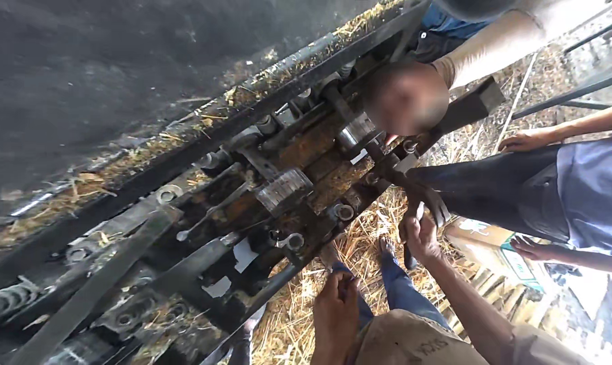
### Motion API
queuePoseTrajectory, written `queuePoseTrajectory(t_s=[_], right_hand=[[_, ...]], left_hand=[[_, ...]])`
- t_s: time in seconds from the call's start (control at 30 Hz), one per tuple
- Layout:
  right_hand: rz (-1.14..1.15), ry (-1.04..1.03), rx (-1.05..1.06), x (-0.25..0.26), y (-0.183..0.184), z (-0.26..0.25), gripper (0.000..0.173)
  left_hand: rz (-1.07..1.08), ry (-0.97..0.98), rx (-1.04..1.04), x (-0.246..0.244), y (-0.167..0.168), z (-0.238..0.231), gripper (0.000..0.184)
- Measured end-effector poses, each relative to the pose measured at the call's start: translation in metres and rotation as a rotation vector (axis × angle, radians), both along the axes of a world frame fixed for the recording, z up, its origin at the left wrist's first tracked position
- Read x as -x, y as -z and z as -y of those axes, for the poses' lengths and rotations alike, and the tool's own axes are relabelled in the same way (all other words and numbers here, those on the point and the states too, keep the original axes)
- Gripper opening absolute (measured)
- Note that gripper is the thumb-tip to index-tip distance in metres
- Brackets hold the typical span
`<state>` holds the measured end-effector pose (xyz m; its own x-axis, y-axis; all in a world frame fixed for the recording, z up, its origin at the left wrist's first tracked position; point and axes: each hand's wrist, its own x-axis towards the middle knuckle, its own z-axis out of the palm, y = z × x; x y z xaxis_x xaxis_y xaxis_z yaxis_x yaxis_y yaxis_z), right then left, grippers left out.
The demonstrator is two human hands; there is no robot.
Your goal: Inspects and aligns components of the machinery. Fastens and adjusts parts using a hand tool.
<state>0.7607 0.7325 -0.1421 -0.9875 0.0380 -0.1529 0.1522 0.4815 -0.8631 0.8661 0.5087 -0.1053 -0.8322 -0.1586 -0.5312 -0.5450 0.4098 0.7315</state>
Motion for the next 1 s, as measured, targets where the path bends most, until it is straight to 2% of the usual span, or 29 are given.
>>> queuePoseTrajectory(t_s=[0.1, 0.23, 0.37, 0.43, 0.5, 0.67, 0.83, 1.0], right_hand=[[0.054, 0.018, 0.045, -0.004, -0.012, -0.002, 0.066], [-0.072, 0.041, 0.149, -0.007, -0.028, 0.001, 0.066], [-0.106, 0.028, 0.099, 0.001, -0.019, 0.0, 0.067], [-0.017, 0.034, 0.072, 0.006, -0.01, -0.001, 0.061], [0.107, 0.068, 0.062, 0.007, -0.018, -0.002, 0.058], [0.001, 0.047, 0.076, 0.004, -0.03, -0.006, 0.065], [0.222, 0.033, 0.027, 0.016, -0.024, -0.005, 0.053], [0.092, 0.045, 0.13, 0.005, -0.045, -0.004, 0.056]], left_hand=[[-0.023, 0.018, 0.022, -0.002, -0.007, 0.005, 0.024], [-0.05, 0.027, 0.017, -0.007, -0.012, 0.01, 0.024], [-0.063, 0.028, 0.024, -0.008, -0.02, 0.018, 0.024], [-0.109, 0.027, 0.035, -0.012, -0.02, 0.022, 0.024], [-0.117, 0.028, 0.042, -0.016, -0.023, 0.026, 0.025], [-0.106, 0.015, 0.064, -0.022, -0.034, 0.036, 0.024], [-0.137, -0.006, 0.081, -0.021, -0.045, 0.046, 0.027], [-0.276, -0.139, 0.128, -0.019, -0.07, 0.071, 0.033]])
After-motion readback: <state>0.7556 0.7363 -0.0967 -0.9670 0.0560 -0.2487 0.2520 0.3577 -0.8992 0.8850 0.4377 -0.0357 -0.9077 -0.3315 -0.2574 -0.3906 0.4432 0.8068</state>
